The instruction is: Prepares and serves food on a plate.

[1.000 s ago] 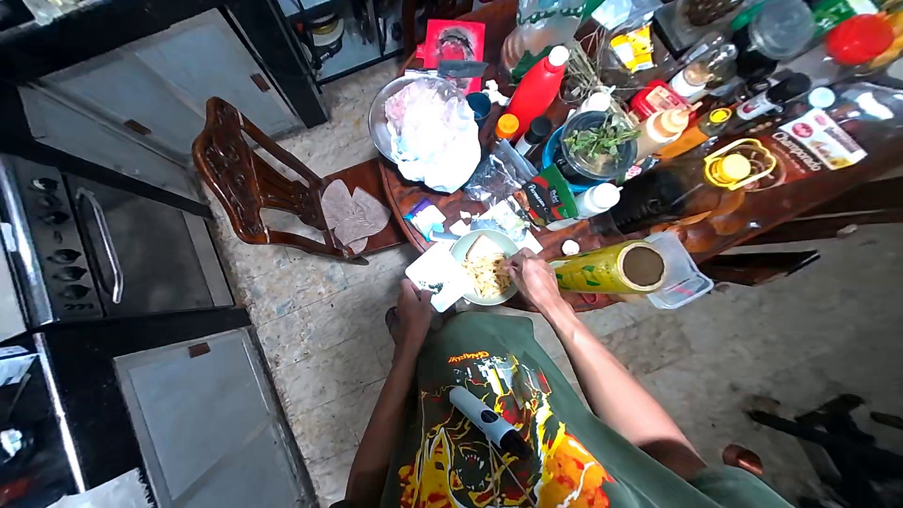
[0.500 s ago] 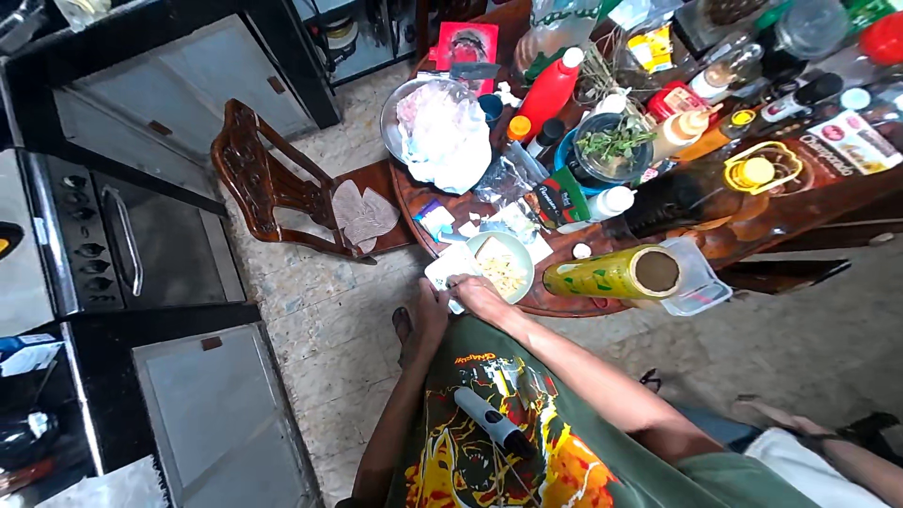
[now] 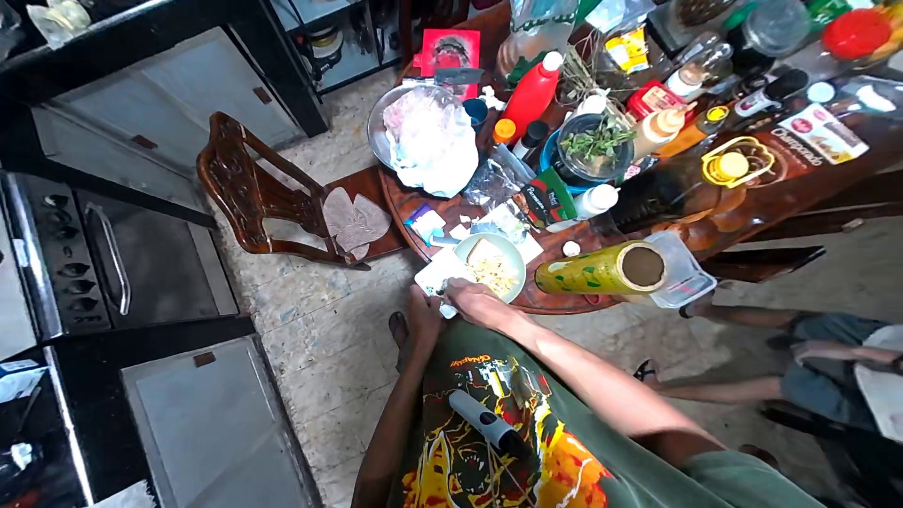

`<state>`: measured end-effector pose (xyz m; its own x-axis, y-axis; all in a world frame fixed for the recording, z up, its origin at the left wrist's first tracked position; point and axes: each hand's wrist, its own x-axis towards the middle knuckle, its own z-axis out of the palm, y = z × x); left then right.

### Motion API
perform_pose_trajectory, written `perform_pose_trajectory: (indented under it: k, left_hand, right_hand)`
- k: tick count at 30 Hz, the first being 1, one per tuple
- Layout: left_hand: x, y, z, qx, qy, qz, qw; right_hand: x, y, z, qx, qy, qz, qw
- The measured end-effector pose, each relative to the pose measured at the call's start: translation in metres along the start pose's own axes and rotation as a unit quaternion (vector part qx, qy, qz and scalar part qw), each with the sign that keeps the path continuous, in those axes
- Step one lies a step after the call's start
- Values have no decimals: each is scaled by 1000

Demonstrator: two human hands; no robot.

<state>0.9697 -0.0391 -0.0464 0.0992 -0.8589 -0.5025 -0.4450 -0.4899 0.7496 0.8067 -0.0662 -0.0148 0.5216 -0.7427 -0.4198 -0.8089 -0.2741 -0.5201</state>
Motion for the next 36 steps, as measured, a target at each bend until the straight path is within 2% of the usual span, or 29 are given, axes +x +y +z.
perform_pose_trajectory:
  k: [5, 9, 12, 20, 26, 32, 36]
  left_hand:
    - [10, -8, -16, -9, 18, -19, 1000]
    - [13, -11, -22, -28, 29, -31, 999]
    - [13, -13, -25, -26, 35, -34, 998]
    - [11, -23, -30, -25, 36, -55, 998]
    - [9, -27, -30, -33, 41, -52, 997]
    - [9, -30, -30, -37, 36, -54, 997]
    - [10, -31, -30, -34, 29, -51, 998]
  right_hand:
    - [-40, 29, -38, 18, 121, 95, 988]
    - [-46, 74, -35, 2, 145, 162, 976]
    - [-47, 88, -34, 1, 148, 178, 973]
    - [-56, 91, -41, 19, 153, 174, 973]
    - [-62, 80, -33, 14, 106, 165, 980]
    - [-61, 79, -19, 20, 189, 201, 961]
    - [-51, 85, -4, 51, 200, 203, 957]
